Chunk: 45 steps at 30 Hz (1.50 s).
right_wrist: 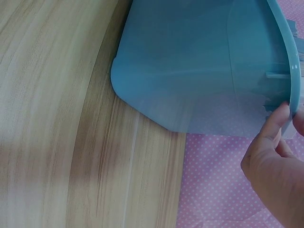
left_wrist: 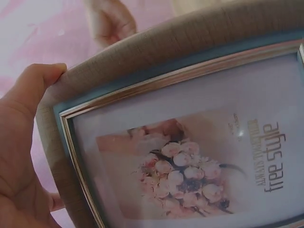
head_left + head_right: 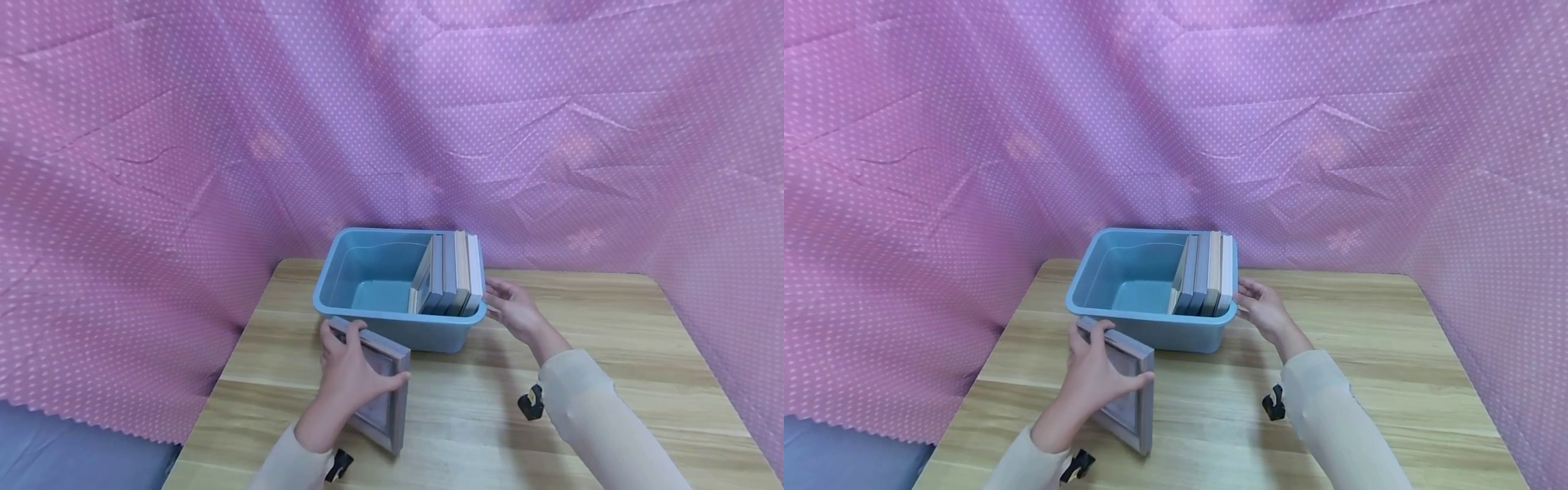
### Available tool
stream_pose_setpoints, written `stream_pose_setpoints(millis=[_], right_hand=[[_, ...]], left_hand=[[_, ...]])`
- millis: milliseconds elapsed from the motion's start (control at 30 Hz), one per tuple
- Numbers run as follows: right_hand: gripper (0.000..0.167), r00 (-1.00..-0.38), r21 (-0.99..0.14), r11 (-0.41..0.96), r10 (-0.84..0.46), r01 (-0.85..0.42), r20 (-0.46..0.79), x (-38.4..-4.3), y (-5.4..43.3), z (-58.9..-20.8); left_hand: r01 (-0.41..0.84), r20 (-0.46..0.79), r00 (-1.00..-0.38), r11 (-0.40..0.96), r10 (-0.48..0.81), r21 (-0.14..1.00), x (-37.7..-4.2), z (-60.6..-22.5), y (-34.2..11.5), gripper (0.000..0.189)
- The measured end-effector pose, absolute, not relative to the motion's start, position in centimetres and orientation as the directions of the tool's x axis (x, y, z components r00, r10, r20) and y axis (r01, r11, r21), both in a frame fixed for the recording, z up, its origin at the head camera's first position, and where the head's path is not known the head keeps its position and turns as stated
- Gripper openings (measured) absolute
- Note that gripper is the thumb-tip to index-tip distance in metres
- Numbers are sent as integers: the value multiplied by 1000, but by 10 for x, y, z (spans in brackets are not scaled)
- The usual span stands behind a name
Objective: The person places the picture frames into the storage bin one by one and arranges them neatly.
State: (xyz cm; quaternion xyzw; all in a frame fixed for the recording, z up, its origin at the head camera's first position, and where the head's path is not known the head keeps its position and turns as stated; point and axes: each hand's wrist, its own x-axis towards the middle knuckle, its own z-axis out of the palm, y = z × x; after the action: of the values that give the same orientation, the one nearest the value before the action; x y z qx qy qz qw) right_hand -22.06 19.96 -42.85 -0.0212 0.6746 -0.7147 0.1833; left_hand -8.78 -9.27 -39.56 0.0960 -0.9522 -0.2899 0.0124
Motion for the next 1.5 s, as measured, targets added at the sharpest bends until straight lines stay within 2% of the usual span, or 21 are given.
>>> stream_pose_setpoints(millis=[300,533,900,1133,1367,1500], right_hand=[[51,-937,-974,-29,-282,224,-208,-215,197,-428],[51,-938,-973,-27,-273,229,-213,-212,195,-428],[52,-937,-973,-32,-278,229,-211,-208,195,-428],[52,-936,-972,-30,-278,233,-216,-207,194,-428],[51,-938,-972,-44,-275,231,-211,-208,194,-428],[52,-936,-970,-39,-275,238,-219,-209,194,-428]], left_hand=[[-116,69,-977,775,-202,621,-78,-367,-100,112],[65,273,-951,768,-145,637,-81,-342,-110,108],[374,582,-813,769,3,518,-92,-296,-125,110],[467,650,-755,763,82,446,-103,-270,-130,108],[592,717,-668,726,199,350,-125,-256,-133,108],[618,720,-653,714,234,328,-139,-256,-135,110]])
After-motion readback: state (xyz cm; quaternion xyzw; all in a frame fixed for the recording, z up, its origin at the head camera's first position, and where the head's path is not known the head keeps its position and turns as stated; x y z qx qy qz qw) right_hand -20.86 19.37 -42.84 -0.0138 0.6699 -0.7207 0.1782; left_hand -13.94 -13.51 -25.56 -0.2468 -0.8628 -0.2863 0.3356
